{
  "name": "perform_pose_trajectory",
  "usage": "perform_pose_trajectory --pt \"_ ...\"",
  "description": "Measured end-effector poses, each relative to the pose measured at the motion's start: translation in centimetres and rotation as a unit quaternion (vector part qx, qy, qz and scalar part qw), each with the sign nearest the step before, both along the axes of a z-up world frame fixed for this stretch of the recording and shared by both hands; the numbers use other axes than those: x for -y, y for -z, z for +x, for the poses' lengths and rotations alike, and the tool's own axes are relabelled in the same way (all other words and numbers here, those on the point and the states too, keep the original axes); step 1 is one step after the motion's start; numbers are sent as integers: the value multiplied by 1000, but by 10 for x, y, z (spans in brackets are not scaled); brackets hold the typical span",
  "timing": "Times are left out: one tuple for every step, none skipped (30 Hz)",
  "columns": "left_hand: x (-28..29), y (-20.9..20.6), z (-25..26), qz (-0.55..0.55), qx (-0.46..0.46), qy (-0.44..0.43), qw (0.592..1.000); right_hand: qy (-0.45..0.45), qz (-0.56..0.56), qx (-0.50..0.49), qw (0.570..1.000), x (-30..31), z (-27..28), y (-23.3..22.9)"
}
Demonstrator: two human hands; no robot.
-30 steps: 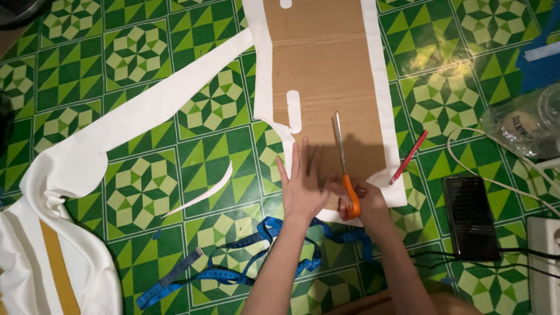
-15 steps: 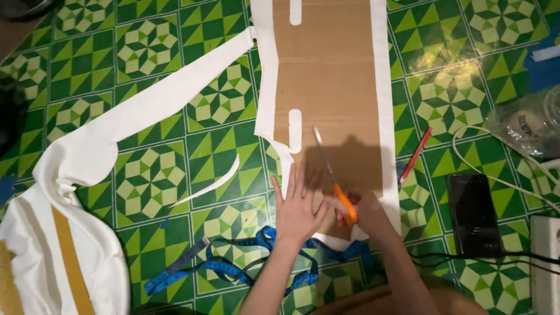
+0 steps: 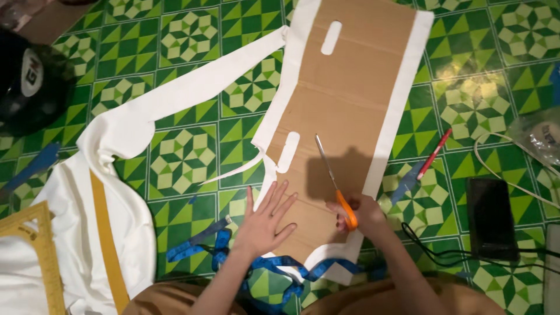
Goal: The person cuts a white fabric using orange-handled scissors, following a cardboard template placed on the material. They measure the fabric with a blue measuring tape and a red pen, then continue cutting along the template's edge.
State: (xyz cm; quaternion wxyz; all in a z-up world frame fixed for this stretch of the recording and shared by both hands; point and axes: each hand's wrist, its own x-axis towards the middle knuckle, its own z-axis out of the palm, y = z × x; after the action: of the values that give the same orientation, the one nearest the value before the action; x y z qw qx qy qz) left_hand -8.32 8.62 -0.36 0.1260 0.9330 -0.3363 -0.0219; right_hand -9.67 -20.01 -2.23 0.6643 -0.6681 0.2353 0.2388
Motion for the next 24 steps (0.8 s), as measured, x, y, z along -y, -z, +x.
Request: perform_pose_trajectory --pt "-9 -2 0 8 0 10 1000 4 6 6 1000 -2 -3 7" --pt "-17 -4 1 7 5 18 1000 8 12 12 1000 -3 -5 14" --pt "-25 -5 2 6 11 27 1000 23 24 22 999 -4 -6 20" --pt "-30 -6 2 5 16 34 999 37 36 31 998 -6 -6 26" --pt "-32 -6 1 9 16 36 999 50 47 40 997 -6 -7 29" --pt "-35 -6 1 13 16 36 999 37 -62 63 995 -5 -5 30" --pt "-37 -5 0 18 15 36 999 23 -171 87 981 -3 -1 28" --pt "-39 -4 2 22 48 33 998 10 -277 112 954 -2 5 25" --pt "-40 -3 4 26 81 30 996 4 -331 152 931 -1 10 19" --pt "-41 0 7 29 113 28 993 -2 -384 190 904 3 13 12" --pt "-43 3 17 38 80 -25 996 -8 -434 227 871 5 17 6" --pt "-46 8 27 47 43 -78 995 -6 -425 229 876 3 20 1" --pt "-51 11 36 56 6 -131 990 -4 -415 230 880 1 26 -3" --pt "-58 14 43 77 -22 -155 985 -2 -406 232 884 -2 30 -7" --pt "-68 15 49 99 -51 -179 978 -13 -428 218 877 -6 30 -10" --pt "-78 15 55 121 -75 -202 969 -21 -449 207 869 -10 34 -12" --pt "-90 14 56 107 -41 -233 966 -29 -469 197 860 -13 37 -13" --pt "-102 13 56 96 -8 -264 960 -35 -475 197 857 -16 36 -14" --pt "-109 12 55 84 25 -294 952 -42 -481 198 853 -17 35 -13" --pt "-112 11 49 92 34 -345 933 -49 -487 197 849 -18 33 -12" --pt "-116 8 42 100 44 -395 912 -48 -496 212 841 -19 32 -8" --pt "-119 4 36 107 53 -444 888 -48 -505 227 831 -19 32 -5" --pt "-118 2 31 115 61 -406 905 -48 -515 242 821 -18 31 -1" --pt "-110 3 27 122 71 -368 919 -55 -521 244 816 -16 31 2"
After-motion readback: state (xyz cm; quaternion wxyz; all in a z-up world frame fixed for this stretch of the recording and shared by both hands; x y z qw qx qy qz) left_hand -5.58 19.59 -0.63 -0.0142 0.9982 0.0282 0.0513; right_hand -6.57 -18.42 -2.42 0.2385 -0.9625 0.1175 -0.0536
